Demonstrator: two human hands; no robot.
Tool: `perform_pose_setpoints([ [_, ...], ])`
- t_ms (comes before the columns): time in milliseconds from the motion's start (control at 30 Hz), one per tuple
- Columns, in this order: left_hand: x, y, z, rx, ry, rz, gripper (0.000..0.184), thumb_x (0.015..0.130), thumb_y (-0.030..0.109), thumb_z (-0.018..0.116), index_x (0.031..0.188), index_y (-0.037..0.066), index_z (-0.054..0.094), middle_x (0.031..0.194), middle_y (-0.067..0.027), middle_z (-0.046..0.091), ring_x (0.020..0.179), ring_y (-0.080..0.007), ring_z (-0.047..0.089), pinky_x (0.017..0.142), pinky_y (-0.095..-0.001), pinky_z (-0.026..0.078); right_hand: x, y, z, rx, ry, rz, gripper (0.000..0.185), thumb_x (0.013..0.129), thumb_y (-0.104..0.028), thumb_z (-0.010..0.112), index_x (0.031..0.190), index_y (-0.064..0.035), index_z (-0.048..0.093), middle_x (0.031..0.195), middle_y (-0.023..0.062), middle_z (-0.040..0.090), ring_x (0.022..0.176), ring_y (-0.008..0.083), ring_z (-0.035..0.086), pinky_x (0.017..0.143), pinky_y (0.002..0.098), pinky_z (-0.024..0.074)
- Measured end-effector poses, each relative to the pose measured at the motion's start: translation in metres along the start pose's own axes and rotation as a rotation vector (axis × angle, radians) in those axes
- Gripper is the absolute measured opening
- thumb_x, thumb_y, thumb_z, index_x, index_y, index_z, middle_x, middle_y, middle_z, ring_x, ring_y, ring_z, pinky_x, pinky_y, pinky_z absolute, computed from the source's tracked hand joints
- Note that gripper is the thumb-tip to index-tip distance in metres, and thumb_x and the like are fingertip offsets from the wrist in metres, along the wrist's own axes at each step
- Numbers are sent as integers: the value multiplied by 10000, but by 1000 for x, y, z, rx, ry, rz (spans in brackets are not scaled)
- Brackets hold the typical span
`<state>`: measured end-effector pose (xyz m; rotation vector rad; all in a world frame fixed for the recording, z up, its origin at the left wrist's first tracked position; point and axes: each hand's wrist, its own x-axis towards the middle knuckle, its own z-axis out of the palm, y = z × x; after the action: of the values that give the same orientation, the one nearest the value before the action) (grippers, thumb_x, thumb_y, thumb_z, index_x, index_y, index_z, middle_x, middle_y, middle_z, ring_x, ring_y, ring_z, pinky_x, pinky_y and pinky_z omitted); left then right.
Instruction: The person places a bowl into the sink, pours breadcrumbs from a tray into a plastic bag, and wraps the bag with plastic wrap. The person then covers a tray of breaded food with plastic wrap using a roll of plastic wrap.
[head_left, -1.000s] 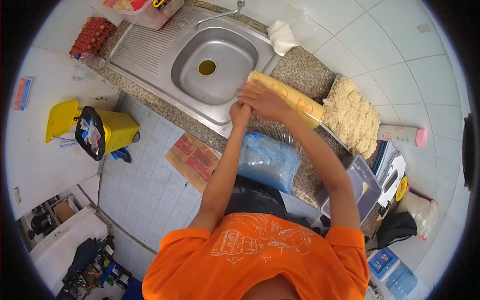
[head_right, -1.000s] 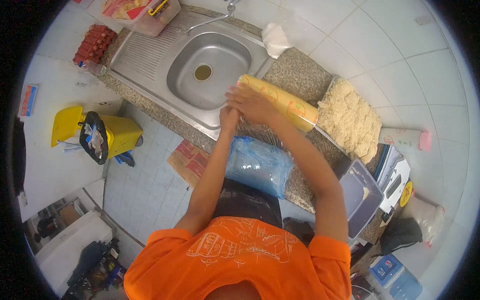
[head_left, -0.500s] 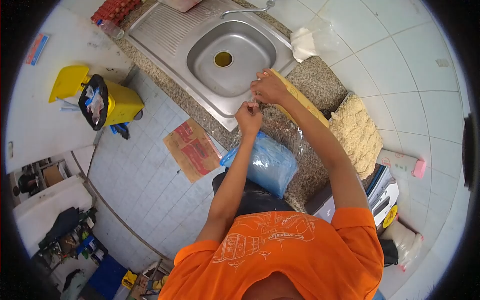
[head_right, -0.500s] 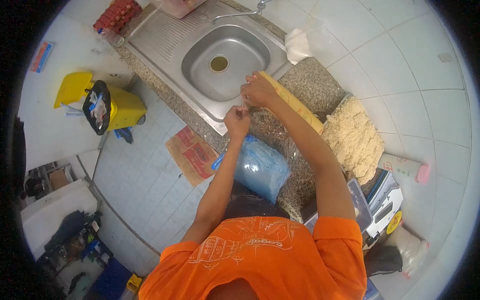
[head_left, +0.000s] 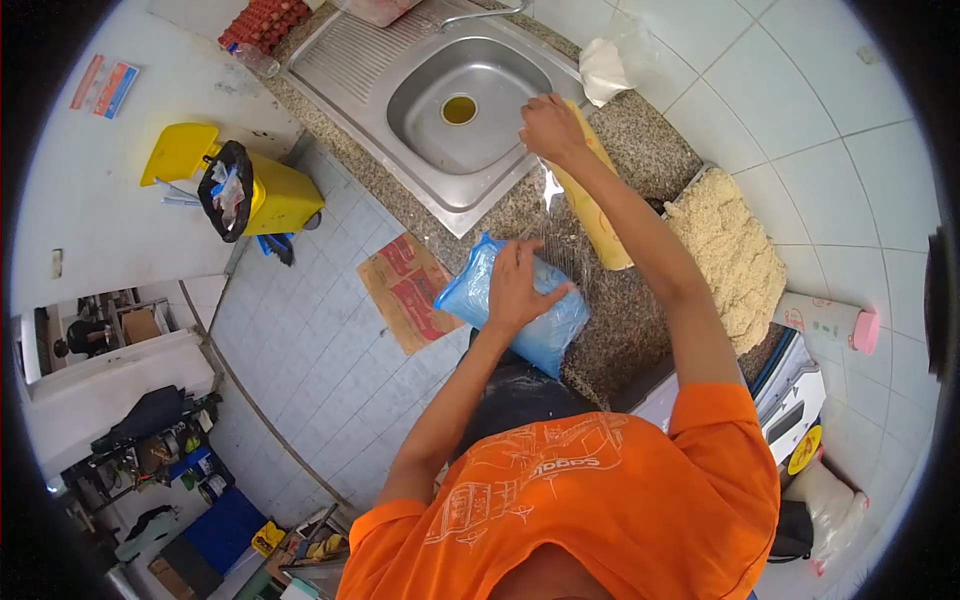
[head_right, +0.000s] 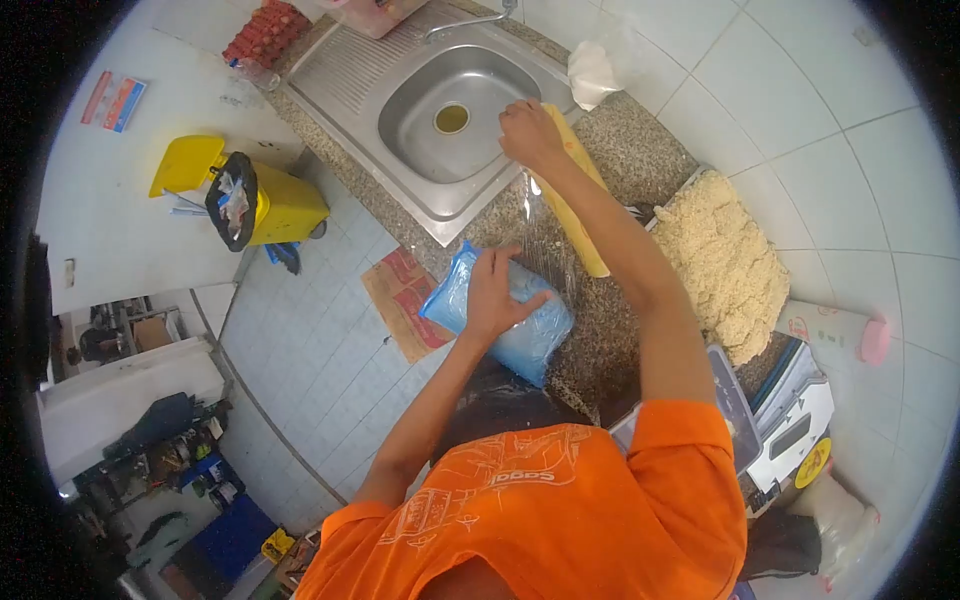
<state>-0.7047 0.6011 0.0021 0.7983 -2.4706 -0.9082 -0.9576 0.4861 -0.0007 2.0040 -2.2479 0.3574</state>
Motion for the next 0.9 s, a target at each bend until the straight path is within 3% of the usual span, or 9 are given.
perform_pose_setpoints([
  [67,-1,-3,5,11,-17,-28,791,633,388,844,1233,16,487,1097,-176,502,1019,-379,508,891,-454,431,-30,-12,-44,49,73,13,211,774,-211,675,908,-49,691,984,117,649,1000,258,573,935,391,396],
  [133,3,1,10,11,-22,-42,831,620,400,851,1250,9,474,1100,-179,494,1018,-386,506,887,-460,438,-65,-23,-91,165,382,20,236,775,-248,695,924,-66,671,940,101,636,968,261,570,931,406,401],
  [200,2,6,10,105,203,-33,878,624,447,846,1274,-6,468,1134,-220,486,1033,-400,517,881,-471,448,-111,-34,-126,66,589,16,214,786,-245,744,939,-123,660,884,40,633,855,242,582,854,372,421],
  [333,2,7,10,77,192,-40,841,615,455,850,1226,-24,528,1136,-217,474,1025,-377,522,866,-468,451,-224,-56,-173,-25,685,309,288,713,-228,811,897,-105,627,823,58,587,755,256,553,724,398,421],
  [400,3,4,11,157,36,-38,716,607,475,847,1056,-47,651,1092,-213,509,1002,-360,535,859,-455,454,-283,-54,-178,-195,702,422,267,683,-205,833,744,-95,597,760,67,570,691,249,523,638,392,411],
  [500,4,0,15,130,34,-7,626,604,512,843,849,-47,706,1005,-189,548,952,-343,552,836,-442,460,-339,-59,-183,-109,827,667,303,676,-161,832,615,-86,545,685,68,544,655,247,498,596,377,400],
  [600,5,2,17,211,87,50,620,606,546,833,760,-42,710,942,-164,566,915,-330,566,812,-440,466,-374,-69,-191,-260,988,817,308,672,-140,826,585,-81,537,621,56,519,644,249,494,599,373,403],
  [667,5,1,20,224,99,71,630,608,560,828,762,-39,708,928,-163,569,909,-328,570,803,-446,467,-390,-81,-197,-288,1023,884,304,671,-146,827,588,-87,540,615,49,519,614,246,487,597,367,399],
  [900,7,-4,25,166,37,6,612,613,598,797,708,3,687,886,-129,580,936,-313,550,841,-440,417,-415,-103,-202,-443,883,732,288,661,-165,820,606,-101,544,594,34,497,561,210,479,628,336,383],
])
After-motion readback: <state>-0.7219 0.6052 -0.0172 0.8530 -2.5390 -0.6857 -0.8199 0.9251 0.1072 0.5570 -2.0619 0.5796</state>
